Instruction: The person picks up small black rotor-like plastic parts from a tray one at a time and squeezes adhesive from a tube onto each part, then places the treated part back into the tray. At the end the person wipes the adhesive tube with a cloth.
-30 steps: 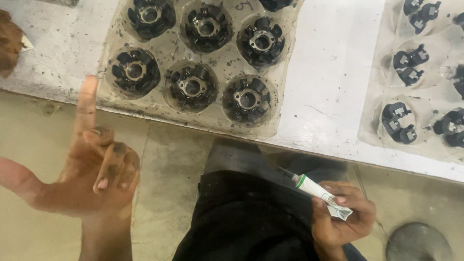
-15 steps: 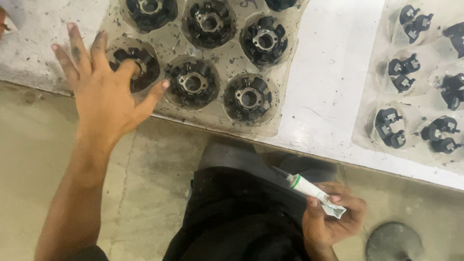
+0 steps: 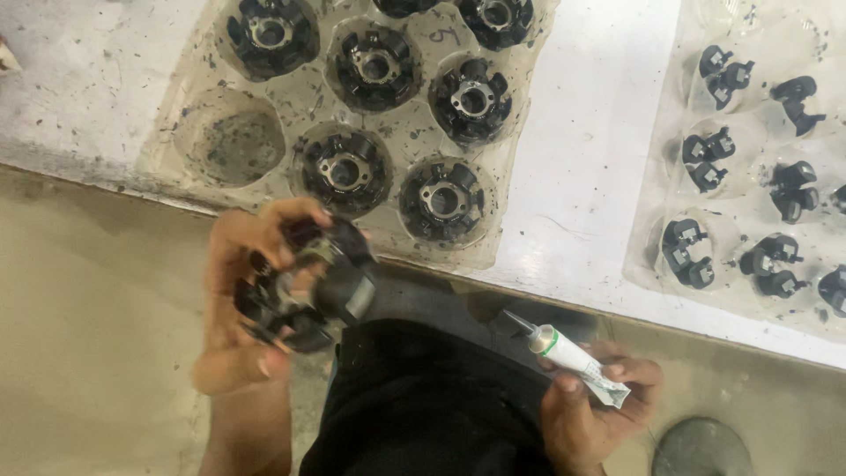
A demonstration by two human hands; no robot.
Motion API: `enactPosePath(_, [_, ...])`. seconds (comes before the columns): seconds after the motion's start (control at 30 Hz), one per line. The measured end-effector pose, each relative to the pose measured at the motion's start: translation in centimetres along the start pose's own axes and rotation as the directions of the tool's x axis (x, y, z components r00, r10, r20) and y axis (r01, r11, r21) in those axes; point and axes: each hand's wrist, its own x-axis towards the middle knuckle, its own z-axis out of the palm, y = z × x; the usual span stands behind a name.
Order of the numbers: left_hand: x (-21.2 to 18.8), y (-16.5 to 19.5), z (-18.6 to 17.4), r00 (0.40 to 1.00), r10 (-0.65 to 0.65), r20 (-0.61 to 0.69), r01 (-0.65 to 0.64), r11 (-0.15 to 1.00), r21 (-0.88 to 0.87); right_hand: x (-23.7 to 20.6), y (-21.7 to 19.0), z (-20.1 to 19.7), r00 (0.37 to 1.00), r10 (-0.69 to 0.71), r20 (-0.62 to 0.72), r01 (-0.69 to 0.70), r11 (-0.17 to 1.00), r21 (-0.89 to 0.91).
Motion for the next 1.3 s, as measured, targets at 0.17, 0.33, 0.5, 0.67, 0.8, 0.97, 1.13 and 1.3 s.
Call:
enactPosePath(0.17, [1.3,-5.2,4.2,0.999,-0.028,-0.017,0.022,0.964,-0.266,-0.1,-0.8,0.1,0.999,-0.029,0.024,0.027,0.998,0.051])
enactPosePath(0.33, [2.0,-7.2,6.6,0.965,-0.261,-0.027,0.212,0.838,-0.503,0.2,-1.7,1.7,0.975,-0.216,0.049,0.222,0.959,-0.177])
enactPosePath(0.5, [0.9,-7.5,8.7,0.996,-0.048,0.076,0.064,0.972,-0.226,0.7,-3.3,2.0,0.918,-0.357,0.173,0.397,0.823,-0.406])
enactPosePath(0.67, [-0.1,-6.9,9.5,0.991,0.007,0.131,0.001,0.998,-0.06,1.1,-3.3,2.2,0.86,-0.466,0.209,0.507,0.726,-0.465])
enactPosePath(0.8, [0.0,-6.9,9.6,0.99,-0.02,0.141,0.029,0.998,-0.061,1.8,-4.4,1.7,0.829,-0.438,0.348,0.558,0.689,-0.463])
enactPosePath(0.97, [-0.2,-7.0,9.7,0.983,-0.048,0.18,0.048,0.999,0.007,1.9,-6.1,1.4,0.815,-0.321,0.482,0.563,0.636,-0.528])
enactPosePath(1.13, [-0.3,-7.5,9.8,0.981,-0.079,0.179,0.085,0.996,-0.026,1.9,-6.9,1.8,0.835,-0.265,0.482,0.525,0.643,-0.558])
enactPosePath(1.3, [-0.3,-8.1,10.1,0.984,-0.091,0.153,0.104,0.991,-0.079,2.0,-6.7,1.5,0.819,-0.312,0.481,0.552,0.659,-0.512])
